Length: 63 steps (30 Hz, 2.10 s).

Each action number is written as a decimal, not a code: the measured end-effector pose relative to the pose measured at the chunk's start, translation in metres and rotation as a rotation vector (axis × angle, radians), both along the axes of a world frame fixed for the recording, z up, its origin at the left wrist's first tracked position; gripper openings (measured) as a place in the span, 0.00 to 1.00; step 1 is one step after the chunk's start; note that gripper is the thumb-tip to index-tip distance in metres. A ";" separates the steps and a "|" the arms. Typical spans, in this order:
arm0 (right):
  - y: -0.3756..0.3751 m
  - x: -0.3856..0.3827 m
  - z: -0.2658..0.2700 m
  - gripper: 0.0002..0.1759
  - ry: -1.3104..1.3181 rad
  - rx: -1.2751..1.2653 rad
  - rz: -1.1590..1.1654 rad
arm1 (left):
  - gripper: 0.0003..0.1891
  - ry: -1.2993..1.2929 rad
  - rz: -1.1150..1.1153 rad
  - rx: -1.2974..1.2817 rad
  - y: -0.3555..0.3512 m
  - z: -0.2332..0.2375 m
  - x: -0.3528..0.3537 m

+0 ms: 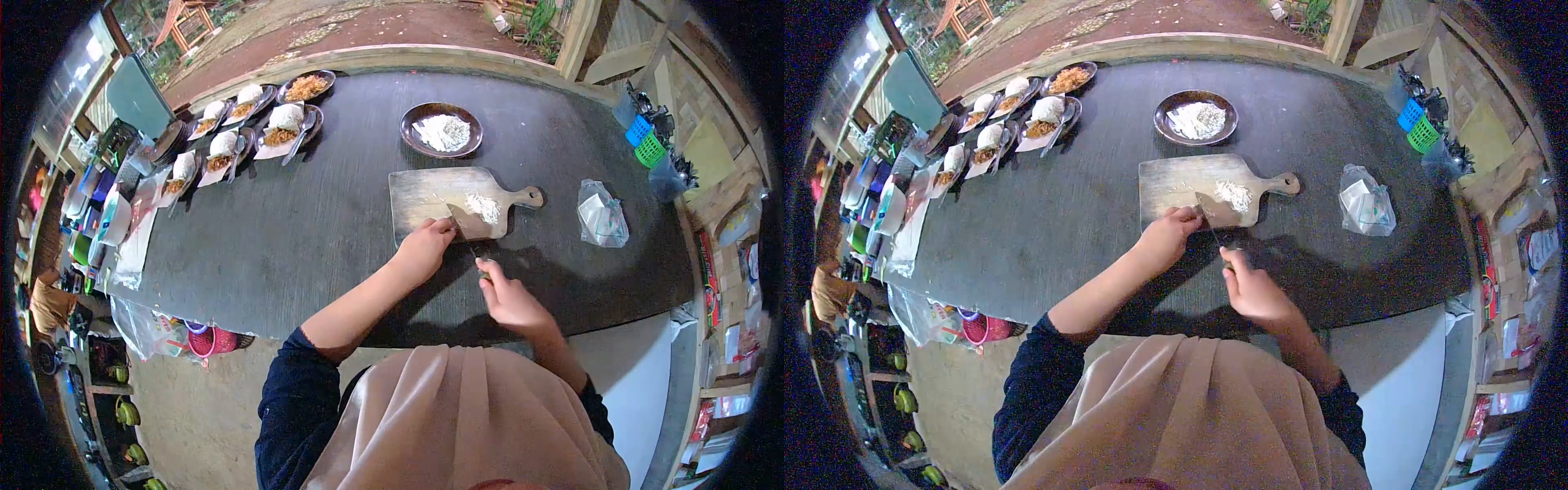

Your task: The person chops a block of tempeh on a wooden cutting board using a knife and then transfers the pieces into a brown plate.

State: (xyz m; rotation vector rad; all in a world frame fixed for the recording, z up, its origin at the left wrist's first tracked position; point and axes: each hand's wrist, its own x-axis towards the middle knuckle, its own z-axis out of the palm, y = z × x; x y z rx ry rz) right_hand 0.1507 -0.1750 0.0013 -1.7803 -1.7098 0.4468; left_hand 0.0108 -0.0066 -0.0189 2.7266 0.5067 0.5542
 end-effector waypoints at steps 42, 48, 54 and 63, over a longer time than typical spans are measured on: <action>0.003 -0.003 0.013 0.20 0.097 -0.166 -0.056 | 0.20 -0.042 0.006 -0.112 0.000 -0.002 0.001; -0.013 0.005 0.016 0.21 0.108 -0.241 -0.015 | 0.19 -0.048 0.005 -0.079 0.004 -0.003 -0.001; 0.003 -0.012 0.072 0.19 0.242 -0.537 -0.137 | 0.19 0.005 0.024 -0.090 0.002 -0.002 -0.001; 0.010 -0.012 0.068 0.20 0.201 -0.542 -0.120 | 0.18 0.022 0.003 -0.081 0.001 0.001 -0.002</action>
